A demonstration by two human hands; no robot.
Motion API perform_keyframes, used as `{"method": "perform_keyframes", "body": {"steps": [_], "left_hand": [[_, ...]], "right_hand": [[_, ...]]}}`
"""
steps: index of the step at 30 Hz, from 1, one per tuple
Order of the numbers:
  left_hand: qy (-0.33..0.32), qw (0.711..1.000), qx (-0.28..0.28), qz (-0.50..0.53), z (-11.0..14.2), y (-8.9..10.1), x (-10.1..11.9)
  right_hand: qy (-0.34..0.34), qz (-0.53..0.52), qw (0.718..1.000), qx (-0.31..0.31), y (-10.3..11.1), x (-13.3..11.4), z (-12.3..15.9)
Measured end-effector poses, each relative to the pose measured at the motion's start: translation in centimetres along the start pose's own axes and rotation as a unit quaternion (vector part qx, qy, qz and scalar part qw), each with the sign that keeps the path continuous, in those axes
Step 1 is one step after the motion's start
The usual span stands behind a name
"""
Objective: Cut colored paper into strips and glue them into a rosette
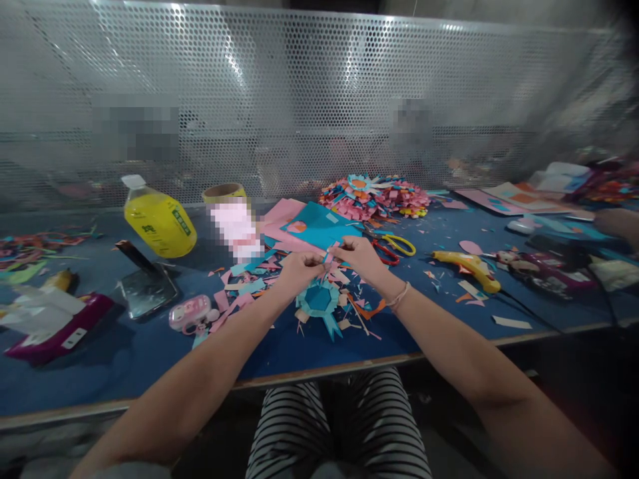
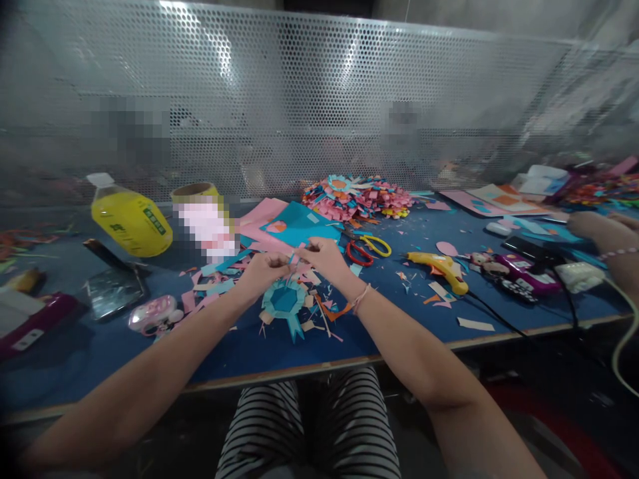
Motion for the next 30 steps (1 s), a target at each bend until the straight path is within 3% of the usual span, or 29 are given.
{"method": "perform_keyframes", "body": {"steps": [13,23,30], "left_hand": [[-0.010,1.000,-0.017,-0.018,0.1,0.0,0.7],[0.013,0.986,0.005,0.166,0.2,-0.3,-0.2],[0.011,0.997,-0.056,0.051,0.5,-0.7,1.1]], "right_hand": [[0.005,0.060,0.998,0.028,0.2,-1.1,0.5],[0.021,-0.013,1.000,-0.002,0.4,0.1,-0.2],[0.020,0.015,0.999,0.025,0.9,-0.5,0.1]]}}
Point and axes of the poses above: each hand's wrist, its own z-axis away from the middle knuckle, its own y-axis out of the back of the hand, x = y × z, the point moved 7 cm from there along -z, towards the middle knuckle, and after that the axes turned 14 degrees about -x, right-handed, at the moved point
